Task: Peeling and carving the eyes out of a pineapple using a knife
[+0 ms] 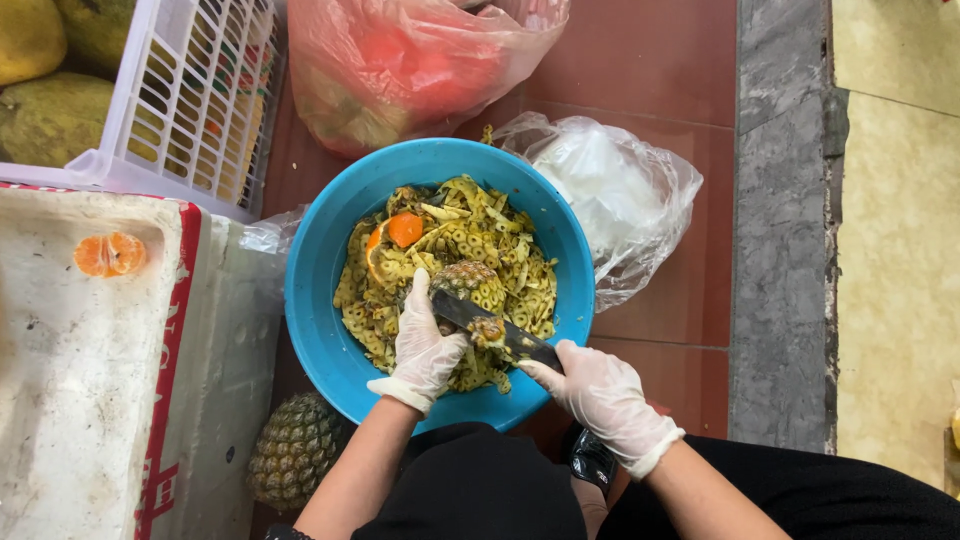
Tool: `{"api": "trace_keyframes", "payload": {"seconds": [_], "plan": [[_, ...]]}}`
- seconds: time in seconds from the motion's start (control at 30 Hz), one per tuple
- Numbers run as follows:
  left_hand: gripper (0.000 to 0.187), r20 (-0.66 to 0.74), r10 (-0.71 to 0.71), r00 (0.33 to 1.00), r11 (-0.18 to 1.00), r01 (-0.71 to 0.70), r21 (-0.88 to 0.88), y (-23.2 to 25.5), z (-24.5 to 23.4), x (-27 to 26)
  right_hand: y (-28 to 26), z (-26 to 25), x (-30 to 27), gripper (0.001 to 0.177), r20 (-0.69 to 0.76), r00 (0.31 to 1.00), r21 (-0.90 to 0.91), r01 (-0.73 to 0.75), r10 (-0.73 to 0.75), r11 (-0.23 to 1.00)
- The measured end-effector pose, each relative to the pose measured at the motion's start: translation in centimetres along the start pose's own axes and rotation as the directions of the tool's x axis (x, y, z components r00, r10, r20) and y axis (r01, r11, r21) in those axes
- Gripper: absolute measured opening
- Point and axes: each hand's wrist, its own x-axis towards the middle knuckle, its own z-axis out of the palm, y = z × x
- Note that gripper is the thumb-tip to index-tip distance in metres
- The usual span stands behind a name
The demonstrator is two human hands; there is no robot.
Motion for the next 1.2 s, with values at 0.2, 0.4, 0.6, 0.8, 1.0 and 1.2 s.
{"api": "trace_keyframes", "payload": {"seconds": [0.2, 0.4, 0.6, 0.8, 1.0, 1.2], "plan": [[0.128, -0.037, 0.023, 0.999, 1.0, -0.024, -0.01, 1.9, -0.1, -2.6, -3.3, -0.8, 6.2, 0.076, 0.069, 0.997, 0.24, 0.027, -0.045, 0.97], [0.128, -0.004, -0.042, 0.999, 0.996, 0.042, -0.077, 0.1, -0.2, -1.4, -4.2, -2.7, 2.0, 0.072, 0.129, 0.991, 0.423, -0.037, -0.02, 0.905], [0.131, -0.007, -0.013, 1.0, 0.989, 0.012, -0.146, 0.3, -0.3, -2.2, -1.0, -1.9, 1.2, 0.078, 0.155, 0.981, 0.157, -0.141, 0.117, 0.977], [0.129, -0.038, -0.024, 0.999, 0.982, 0.017, -0.186, 0.8, 0.0, -2.6, -2.9, -2.2, 6.8, 0.081, 0.116, 0.992, 0.268, -0.085, 0.056, 0.96], [0.132, -0.016, -0.058, 0.998, 0.983, 0.055, -0.173, -0.7, 0.3, -2.5, -2.9, -2.4, 5.3, 0.088, 0.126, 0.992, 0.369, -0.056, 0.01, 0.928], [0.133, -0.018, -0.096, 0.995, 0.948, 0.086, -0.308, -1.3, -0.2, -3.2, -0.7, 0.2, 6.2, 0.086, 0.196, 0.975, 0.406, -0.177, 0.104, 0.897]]}}
